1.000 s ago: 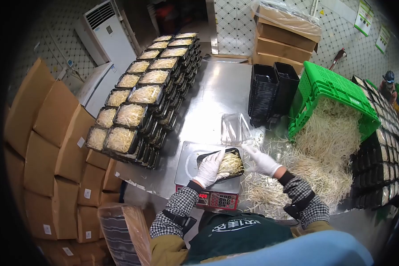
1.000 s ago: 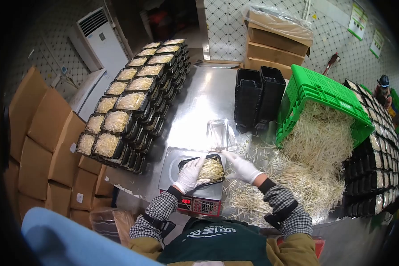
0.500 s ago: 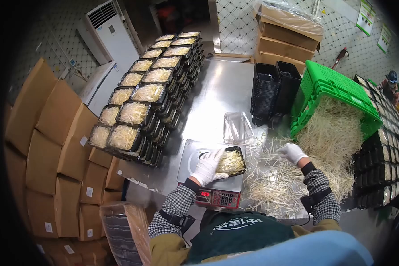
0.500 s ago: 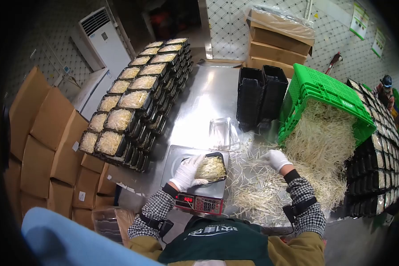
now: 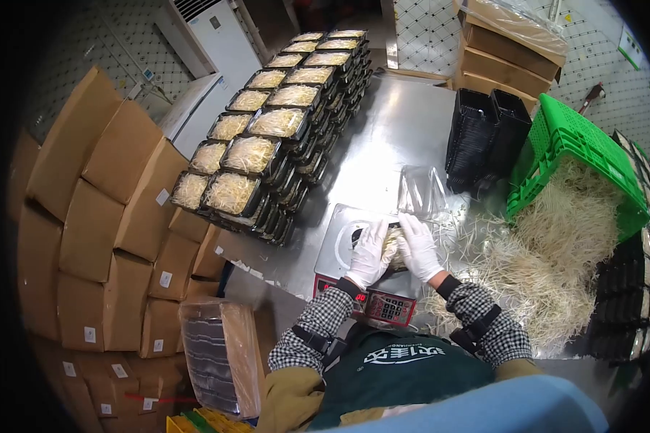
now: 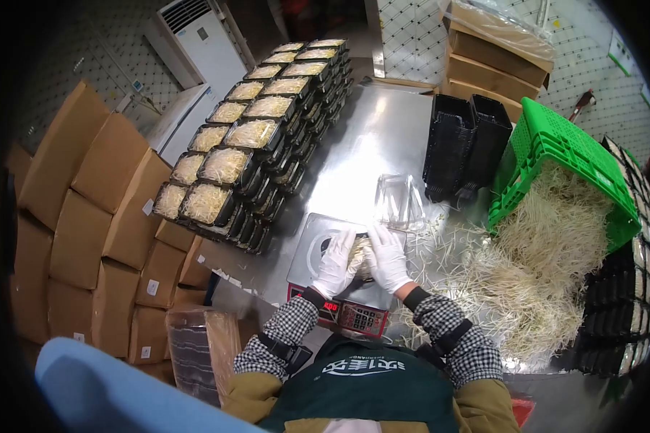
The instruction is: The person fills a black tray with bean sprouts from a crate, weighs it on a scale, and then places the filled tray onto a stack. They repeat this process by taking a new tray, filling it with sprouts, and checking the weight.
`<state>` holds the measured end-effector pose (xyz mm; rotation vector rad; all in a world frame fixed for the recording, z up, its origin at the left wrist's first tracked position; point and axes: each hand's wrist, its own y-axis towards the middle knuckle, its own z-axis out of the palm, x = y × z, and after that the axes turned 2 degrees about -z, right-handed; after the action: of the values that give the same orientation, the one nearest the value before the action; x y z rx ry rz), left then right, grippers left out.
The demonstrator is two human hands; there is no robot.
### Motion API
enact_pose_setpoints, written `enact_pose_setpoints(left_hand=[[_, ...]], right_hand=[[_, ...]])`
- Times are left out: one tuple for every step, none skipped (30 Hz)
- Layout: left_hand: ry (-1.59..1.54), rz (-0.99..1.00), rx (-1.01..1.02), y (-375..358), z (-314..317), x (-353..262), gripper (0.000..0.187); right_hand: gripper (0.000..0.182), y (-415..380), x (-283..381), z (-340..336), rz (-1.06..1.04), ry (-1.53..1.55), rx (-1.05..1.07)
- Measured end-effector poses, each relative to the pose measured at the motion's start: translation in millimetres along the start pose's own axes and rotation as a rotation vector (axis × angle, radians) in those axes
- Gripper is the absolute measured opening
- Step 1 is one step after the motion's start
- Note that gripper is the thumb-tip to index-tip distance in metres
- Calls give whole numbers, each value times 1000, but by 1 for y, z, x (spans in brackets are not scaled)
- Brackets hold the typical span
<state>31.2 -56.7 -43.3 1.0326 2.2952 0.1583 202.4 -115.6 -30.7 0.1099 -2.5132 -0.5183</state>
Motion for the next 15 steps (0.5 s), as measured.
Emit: enact_pose_setpoints(left_hand=[[10, 7, 13, 0, 3, -3, 67], [20, 13, 25, 1, 2, -7, 63], [61, 5, 52, 2, -4, -12, 59], [105, -4, 78, 3, -10, -16, 56], [157, 33, -1, 2, -6, -15, 51], [152, 40, -2, 4, -2, -12, 51], [113, -10, 23, 6, 1, -9, 49], [74, -60, 48, 8, 3, -7, 47], [72, -83, 65, 10, 5, -6, 45], [69, -71, 62, 10, 6, -5, 45], [65, -67, 52, 8, 5, -6, 44], [61, -63, 41, 7, 5, -5, 44], [55, -51, 22, 5, 6, -5, 43], [51, -43, 36, 6, 4, -6, 44], [36, -31, 33, 7, -1, -9, 46]], right_hand=[[54, -1, 5, 2, -16, -88, 31], [52, -5, 9, 3, -31, -176, 64], [49, -10, 9, 7, -47, -146, 102], [46, -14, 7, 12, -51, -199, 93], [45, -11, 10, 9, -40, -207, 107], [45, -9, 13, 7, -28, -213, 121], [45, -5, 16, 5, -22, -219, 117], [43, 2, 18, 1, 37, -192, 222], [42, 8, 17, -2, 94, -164, 324], [42, 5, 15, -2, 97, -172, 315], [41, -1, 12, 0, 36, -117, 221], [40, 0, 11, -5, -27, -65, 127], [37, 0, 6, -15, -108, -6, 40], [37, 6, -2, -23, -110, -16, 37], [35, 12, -12, -33, -48, 39, -71]])
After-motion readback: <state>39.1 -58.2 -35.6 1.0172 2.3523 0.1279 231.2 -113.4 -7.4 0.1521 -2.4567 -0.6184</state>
